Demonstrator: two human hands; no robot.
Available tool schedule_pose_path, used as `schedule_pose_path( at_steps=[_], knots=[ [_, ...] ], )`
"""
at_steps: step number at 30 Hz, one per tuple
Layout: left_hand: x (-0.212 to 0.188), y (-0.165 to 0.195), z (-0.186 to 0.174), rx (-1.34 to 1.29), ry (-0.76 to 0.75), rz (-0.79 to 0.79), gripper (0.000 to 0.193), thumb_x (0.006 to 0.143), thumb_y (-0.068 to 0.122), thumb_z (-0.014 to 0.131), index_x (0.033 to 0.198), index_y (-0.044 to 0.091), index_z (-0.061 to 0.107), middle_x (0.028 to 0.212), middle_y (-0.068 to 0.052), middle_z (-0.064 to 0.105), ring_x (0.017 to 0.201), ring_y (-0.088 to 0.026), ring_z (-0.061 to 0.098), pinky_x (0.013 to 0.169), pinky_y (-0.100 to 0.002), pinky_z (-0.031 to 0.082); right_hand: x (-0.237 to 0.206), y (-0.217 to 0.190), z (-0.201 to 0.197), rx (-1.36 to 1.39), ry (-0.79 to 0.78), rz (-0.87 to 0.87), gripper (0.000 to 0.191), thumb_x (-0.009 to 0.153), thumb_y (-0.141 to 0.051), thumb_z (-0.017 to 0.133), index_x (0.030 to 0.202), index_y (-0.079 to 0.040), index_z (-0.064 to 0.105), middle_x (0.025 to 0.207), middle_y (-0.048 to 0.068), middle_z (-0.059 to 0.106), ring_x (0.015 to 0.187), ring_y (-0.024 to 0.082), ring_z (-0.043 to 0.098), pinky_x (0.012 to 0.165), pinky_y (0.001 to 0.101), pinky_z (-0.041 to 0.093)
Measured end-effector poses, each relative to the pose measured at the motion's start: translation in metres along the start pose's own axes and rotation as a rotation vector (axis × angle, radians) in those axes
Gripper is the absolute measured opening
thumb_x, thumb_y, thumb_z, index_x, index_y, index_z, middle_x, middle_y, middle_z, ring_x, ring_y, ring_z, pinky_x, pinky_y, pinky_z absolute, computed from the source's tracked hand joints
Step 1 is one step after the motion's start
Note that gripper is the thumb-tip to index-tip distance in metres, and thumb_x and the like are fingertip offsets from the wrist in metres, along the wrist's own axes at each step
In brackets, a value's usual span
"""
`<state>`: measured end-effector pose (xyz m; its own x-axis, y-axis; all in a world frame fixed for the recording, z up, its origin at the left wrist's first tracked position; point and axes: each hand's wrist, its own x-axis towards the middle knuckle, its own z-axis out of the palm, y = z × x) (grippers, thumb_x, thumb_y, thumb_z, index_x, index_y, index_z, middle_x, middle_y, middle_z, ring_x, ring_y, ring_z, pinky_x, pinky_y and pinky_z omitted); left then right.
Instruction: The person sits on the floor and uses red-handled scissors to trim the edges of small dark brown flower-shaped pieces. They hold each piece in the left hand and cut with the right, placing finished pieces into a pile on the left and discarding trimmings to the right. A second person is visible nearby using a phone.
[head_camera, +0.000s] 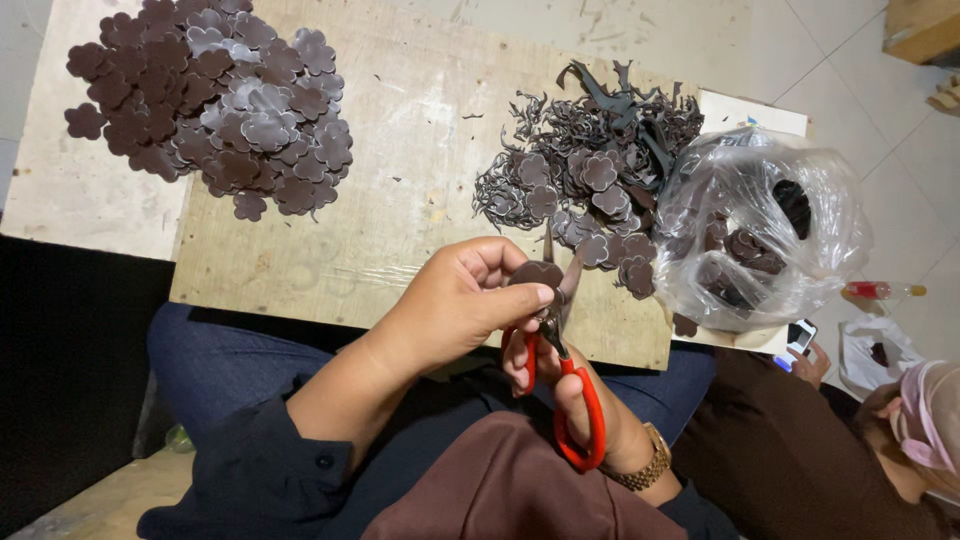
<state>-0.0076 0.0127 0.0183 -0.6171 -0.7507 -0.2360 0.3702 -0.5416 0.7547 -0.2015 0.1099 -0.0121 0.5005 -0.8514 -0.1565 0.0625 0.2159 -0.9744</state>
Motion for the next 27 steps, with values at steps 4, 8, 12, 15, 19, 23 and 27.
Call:
schedule_pose_path(
  at_steps=[4, 8, 12, 15, 19, 23, 27],
  knots=[
    [0.002, -0.002, 0.001, -0.032, 0.020, -0.011, 0.011, 0.095, 0.005, 0.069, 0.096, -0.004, 0.062, 0.077, -0.010, 0.070, 0.054, -0.013, 0.064, 0.048, -0.027, 0.053, 0.000, -0.001, -0.002, -0.006, -0.029, -0.007, 0.088, 0.092, -0.087, 0.038, 0.114, -0.002, 0.048, 0.106, 0.006, 0.047, 0.094, 0.016, 0.047, 0.086, 0.0295, 0.044],
    [0.002, -0.001, -0.004, 0.010, 0.031, -0.010, 0.010, 0.095, 0.007, 0.068, 0.097, -0.002, 0.063, 0.077, -0.008, 0.070, 0.056, -0.011, 0.064, 0.049, -0.026, 0.053, 0.000, 0.000, -0.002, -0.010, -0.022, -0.001, 0.089, 0.092, -0.086, 0.040, 0.118, -0.001, 0.050, 0.102, 0.005, 0.049, 0.094, 0.016, 0.048, 0.086, 0.0296, 0.045],
    [0.003, -0.005, -0.005, 0.019, 0.006, 0.016, 0.010, 0.097, 0.005, 0.069, 0.099, -0.003, 0.064, 0.084, -0.008, 0.072, 0.067, -0.009, 0.066, 0.060, -0.024, 0.055, 0.000, 0.003, 0.000, 0.035, 0.052, 0.022, 0.086, 0.092, -0.084, 0.042, 0.116, -0.002, 0.049, 0.100, 0.005, 0.048, 0.088, 0.015, 0.047, 0.080, 0.0291, 0.044],
    [0.005, -0.005, -0.005, 0.033, -0.011, 0.062, 0.010, 0.098, 0.005, 0.070, 0.100, -0.003, 0.064, 0.086, -0.008, 0.072, 0.071, -0.009, 0.067, 0.063, -0.024, 0.055, 0.001, 0.003, 0.003, 0.082, 0.087, 0.006, 0.083, 0.094, -0.082, 0.043, 0.115, -0.002, 0.048, 0.097, 0.005, 0.047, 0.086, 0.014, 0.045, 0.078, 0.0292, 0.043],
    [0.002, -0.001, -0.002, -0.016, -0.024, -0.007, 0.012, 0.096, 0.008, 0.069, 0.093, -0.002, 0.062, 0.072, -0.010, 0.069, 0.054, -0.014, 0.066, 0.049, -0.028, 0.054, 0.005, 0.000, 0.008, 0.064, 0.116, -0.056, 0.078, 0.098, -0.078, 0.042, 0.114, -0.002, 0.048, 0.098, 0.005, 0.046, 0.086, 0.014, 0.045, 0.078, 0.0292, 0.043],
    [0.001, 0.002, 0.005, -0.025, 0.001, -0.018, 0.016, 0.095, 0.009, 0.070, 0.090, -0.002, 0.060, 0.068, -0.011, 0.068, 0.048, -0.016, 0.064, 0.043, -0.030, 0.052, 0.010, -0.003, 0.012, -0.001, 0.128, -0.092, 0.075, 0.100, -0.076, 0.040, 0.114, -0.003, 0.049, 0.098, 0.005, 0.048, 0.087, 0.015, 0.047, 0.080, 0.0290, 0.044],
    [0.001, 0.001, 0.008, -0.044, 0.029, -0.038, 0.017, 0.094, 0.010, 0.071, 0.088, -0.001, 0.059, 0.066, -0.012, 0.068, 0.046, -0.017, 0.063, 0.039, -0.030, 0.051, 0.012, 0.000, 0.013, -0.014, 0.161, -0.084, 0.074, 0.100, -0.076, 0.039, 0.111, -0.003, 0.049, 0.095, 0.005, 0.047, 0.086, 0.015, 0.047, 0.080, 0.0292, 0.044]
  ],
)
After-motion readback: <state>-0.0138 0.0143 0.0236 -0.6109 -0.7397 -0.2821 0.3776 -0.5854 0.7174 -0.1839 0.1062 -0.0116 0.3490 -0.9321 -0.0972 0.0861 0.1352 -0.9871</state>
